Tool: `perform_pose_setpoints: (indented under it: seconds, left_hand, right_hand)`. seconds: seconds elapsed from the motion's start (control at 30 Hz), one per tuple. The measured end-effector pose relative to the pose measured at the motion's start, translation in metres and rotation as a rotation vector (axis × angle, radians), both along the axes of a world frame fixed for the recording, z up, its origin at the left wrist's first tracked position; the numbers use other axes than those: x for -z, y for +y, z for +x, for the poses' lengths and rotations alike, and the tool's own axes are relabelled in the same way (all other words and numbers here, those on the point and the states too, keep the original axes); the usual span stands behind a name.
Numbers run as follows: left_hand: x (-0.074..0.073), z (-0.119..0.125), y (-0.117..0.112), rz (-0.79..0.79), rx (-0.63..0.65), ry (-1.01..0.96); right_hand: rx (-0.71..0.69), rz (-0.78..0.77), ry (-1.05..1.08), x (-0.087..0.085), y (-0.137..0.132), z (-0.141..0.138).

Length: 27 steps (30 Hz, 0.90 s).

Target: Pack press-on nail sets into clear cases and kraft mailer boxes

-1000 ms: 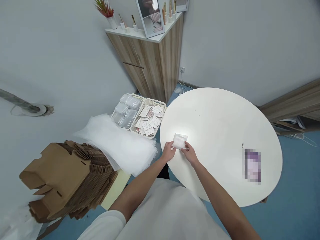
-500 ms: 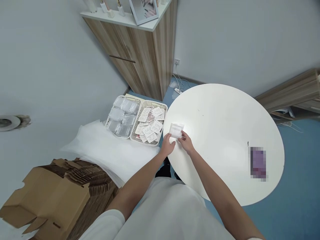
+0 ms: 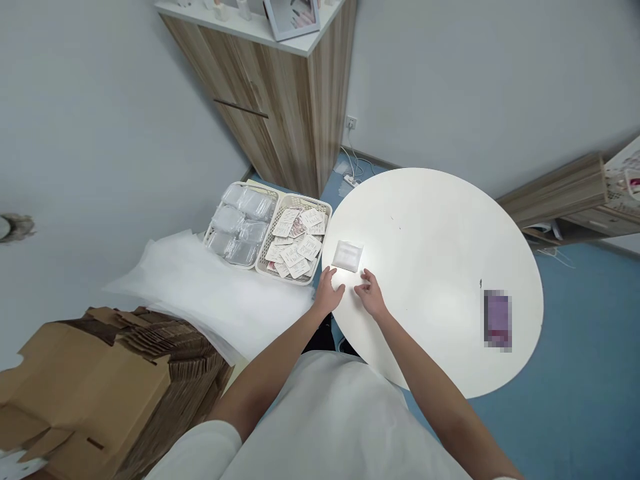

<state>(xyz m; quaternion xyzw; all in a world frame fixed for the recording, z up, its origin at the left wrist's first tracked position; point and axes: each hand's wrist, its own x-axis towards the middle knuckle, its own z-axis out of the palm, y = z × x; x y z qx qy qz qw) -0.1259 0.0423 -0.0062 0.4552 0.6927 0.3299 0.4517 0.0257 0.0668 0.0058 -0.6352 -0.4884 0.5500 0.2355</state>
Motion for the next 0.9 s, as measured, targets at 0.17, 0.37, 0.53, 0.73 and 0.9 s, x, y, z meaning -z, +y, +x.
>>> perform_pose_setpoints:
  seconds: [0.17, 0.37, 0.53, 0.73, 0.9]
  left_hand:
    - [-0.016, 0.012, -0.028, 0.019, -0.024, -0.003]
    - [-0.038, 0.023, -0.092, -0.024, 0.059, -0.082]
    - [-0.064, 0.003, -0.167, -0.118, 0.04, 0.06]
    - [-0.099, -0.052, -0.242, -0.115, -0.183, 0.349]
    - [-0.121, -0.11, -0.286, -0.006, -0.485, 0.524]
  right_hand:
    - [-0.136, 0.088, -0.019, -0.009, -0.04, 0.018]
    - [-0.433, 0.204, -0.012, -0.018, -0.066, 0.034]
    - [-0.737, 0.228, 0.047, -0.019, -0.082, 0.002]
    - [-1.135, 0.283, 0.133, -0.04, -0.104, -0.079]
    - [-1.242, 0.611, -0.003, -0.069, -0.115, -0.156]
